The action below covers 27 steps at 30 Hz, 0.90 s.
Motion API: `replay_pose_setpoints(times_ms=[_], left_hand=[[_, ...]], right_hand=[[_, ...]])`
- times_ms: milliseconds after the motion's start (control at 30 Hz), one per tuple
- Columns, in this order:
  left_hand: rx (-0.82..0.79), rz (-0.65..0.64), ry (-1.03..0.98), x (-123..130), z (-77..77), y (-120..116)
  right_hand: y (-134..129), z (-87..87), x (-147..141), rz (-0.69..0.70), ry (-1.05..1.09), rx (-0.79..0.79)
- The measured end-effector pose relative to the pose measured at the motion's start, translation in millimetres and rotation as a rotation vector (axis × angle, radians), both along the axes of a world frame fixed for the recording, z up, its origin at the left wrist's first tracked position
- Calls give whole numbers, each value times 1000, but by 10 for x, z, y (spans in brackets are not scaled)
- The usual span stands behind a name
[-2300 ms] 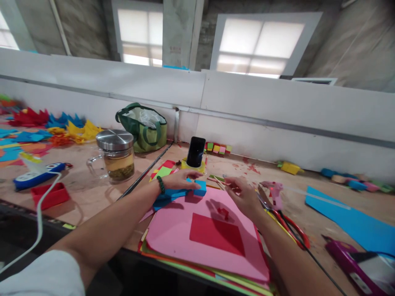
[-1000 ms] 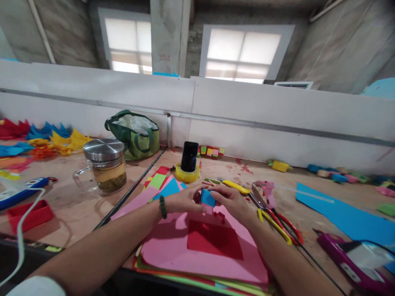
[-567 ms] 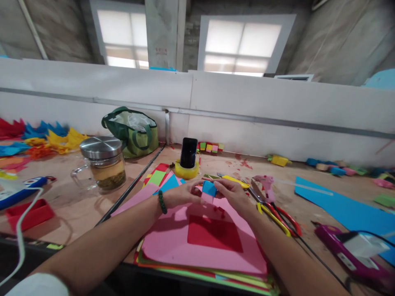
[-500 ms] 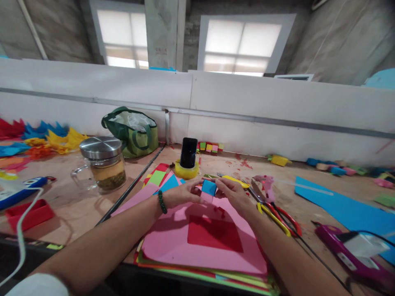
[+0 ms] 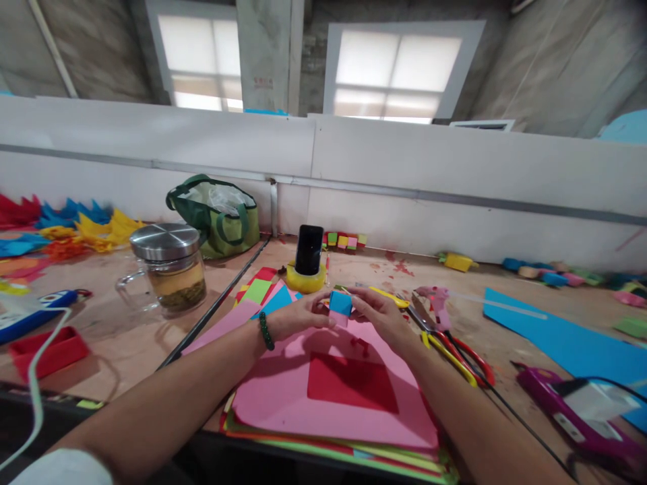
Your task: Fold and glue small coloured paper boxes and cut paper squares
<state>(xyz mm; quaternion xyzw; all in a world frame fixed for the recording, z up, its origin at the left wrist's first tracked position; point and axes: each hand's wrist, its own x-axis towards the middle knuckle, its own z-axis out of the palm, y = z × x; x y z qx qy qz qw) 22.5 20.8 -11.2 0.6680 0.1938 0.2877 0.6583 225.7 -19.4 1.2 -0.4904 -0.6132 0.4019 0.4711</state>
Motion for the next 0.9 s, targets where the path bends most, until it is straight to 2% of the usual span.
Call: replay_pose_setpoints(times_ms=[100,233,300,400,567,733,900], left_hand=[[-55,82,10,-22,-42,66],[-209,175,83,-71,-103,169],[-213,194,75,-84,-134,210],[-98,222,88,-82,-186,253],[262,266,239,-65,-262,281],[362,282,330,-70,-269,266],[489,475,411,-121,-249,304]], right_hand=[[33,-11,60,-53,-20,14],[95,-44,147,-97,-36,35],[118,-62,168,-103,-43,41],[133,-82,172,-102,-64,50],[150,-107,187,-104,-95,56],[175,-131,213,-113,-129,61],[187,-109,243,-116,-211,75]])
